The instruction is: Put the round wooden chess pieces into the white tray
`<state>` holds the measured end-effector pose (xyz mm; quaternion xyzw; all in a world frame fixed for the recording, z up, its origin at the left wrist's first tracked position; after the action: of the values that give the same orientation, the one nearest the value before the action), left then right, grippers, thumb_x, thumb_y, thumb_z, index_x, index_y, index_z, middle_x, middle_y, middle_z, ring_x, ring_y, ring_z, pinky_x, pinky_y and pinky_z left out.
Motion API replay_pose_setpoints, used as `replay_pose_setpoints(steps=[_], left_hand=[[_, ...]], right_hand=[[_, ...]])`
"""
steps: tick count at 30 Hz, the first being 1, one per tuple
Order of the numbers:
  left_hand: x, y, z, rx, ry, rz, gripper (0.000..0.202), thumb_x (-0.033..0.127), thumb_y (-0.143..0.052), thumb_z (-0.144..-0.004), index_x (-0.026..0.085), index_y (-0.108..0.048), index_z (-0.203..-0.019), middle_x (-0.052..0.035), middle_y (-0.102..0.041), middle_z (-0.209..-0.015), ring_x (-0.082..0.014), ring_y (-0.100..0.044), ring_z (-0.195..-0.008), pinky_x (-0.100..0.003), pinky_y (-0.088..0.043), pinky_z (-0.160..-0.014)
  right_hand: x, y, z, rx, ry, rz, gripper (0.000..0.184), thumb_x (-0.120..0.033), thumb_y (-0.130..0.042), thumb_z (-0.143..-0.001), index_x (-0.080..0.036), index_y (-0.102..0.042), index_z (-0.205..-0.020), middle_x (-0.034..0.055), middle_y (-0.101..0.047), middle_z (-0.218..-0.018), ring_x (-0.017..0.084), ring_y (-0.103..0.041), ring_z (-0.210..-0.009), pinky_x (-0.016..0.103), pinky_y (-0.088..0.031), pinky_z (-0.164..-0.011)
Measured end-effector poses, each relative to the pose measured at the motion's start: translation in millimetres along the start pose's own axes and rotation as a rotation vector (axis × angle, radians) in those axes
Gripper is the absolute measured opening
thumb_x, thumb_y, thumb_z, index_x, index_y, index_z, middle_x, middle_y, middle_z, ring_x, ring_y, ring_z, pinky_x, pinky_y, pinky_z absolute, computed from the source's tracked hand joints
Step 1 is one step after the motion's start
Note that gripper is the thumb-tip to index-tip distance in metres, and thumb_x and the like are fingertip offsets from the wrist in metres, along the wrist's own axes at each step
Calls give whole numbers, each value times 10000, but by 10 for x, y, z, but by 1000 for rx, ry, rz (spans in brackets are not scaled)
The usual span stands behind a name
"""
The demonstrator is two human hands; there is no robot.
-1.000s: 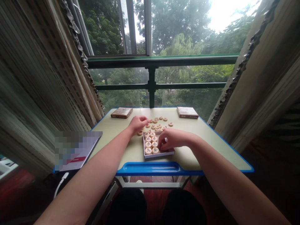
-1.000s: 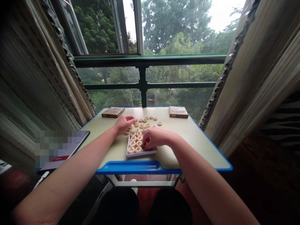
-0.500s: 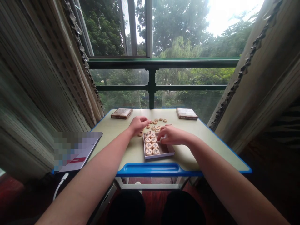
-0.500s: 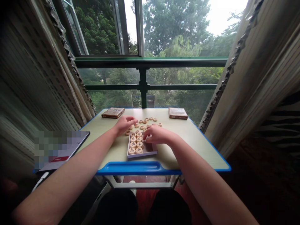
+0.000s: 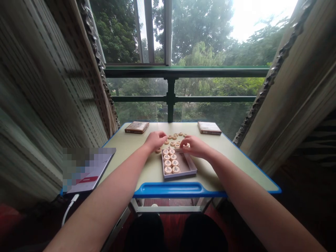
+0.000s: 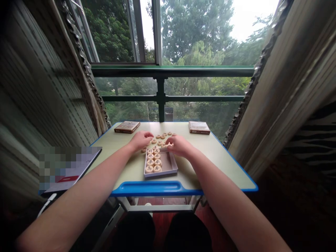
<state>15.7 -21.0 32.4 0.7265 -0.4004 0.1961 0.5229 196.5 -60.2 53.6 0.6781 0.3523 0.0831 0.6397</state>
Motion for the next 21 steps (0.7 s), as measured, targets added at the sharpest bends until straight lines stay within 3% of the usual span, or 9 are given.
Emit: replay_pose_setpoints(steps=[3, 5, 8, 12, 21], left_hand=[[-83, 7, -31, 30, -19, -100, 144, 210, -550, -619, 180, -680, -673, -54, -648, -717, -187, -561, -680, -300, -430, -662], [-138, 1, -45, 28, -5, -122, 178, 160, -532, -599, 175, -688, -683, -68, -649, -749, -196, -564, -694, -314, -438, -675], [-213, -30, -51, -44, 63, -84, 238, 124, -517, -596, 161, -692, -754, -72, -656, -763, -186, -572, -668, -311, -455, -645], [-264, -53, -60, -110, 107, -88, 289, 83, -525, -605, 153, -679, -840, -53, -672, -829, -160, -592, -722, -266, -476, -676], [-311, -14, -103, -85, 122, -135, 272, 48, -489, -655, 142, -685, -820, -58, -692, -850, -156, -615, -799, -245, -472, -758]], right_hand=[[83, -2, -23, 87, -91, 8, 218, -180, -541, -709, -153, -678, -876, 74, -613, -883, 144, -534, -726, 242, -406, -675], [113, -40, -36, 54, -89, 5, 201, -206, -564, -706, -153, -678, -863, 64, -624, -846, 137, -533, -696, 227, -402, -639], [141, -98, -53, -8, -74, 34, 142, -220, -580, -706, -155, -686, -774, 45, -637, -758, 128, -525, -653, 214, -384, -591], [154, -138, -77, 47, -60, 54, 105, -190, -591, -694, -160, -687, -724, 31, -642, -725, 124, -530, -641, 209, -381, -588], [50, -178, -80, 139, 16, 41, 105, -183, -606, -679, -160, -696, -728, 35, -640, -730, 114, -535, -623, 206, -396, -596]])
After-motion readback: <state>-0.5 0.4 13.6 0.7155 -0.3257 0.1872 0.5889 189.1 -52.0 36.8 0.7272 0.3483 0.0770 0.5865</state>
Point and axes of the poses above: each hand's wrist, its own z-axis away from the middle knuckle, its own y-axis out of the back of the hand, x = y × z, the point moved 3 cm from there along -z, towards the middle knuckle
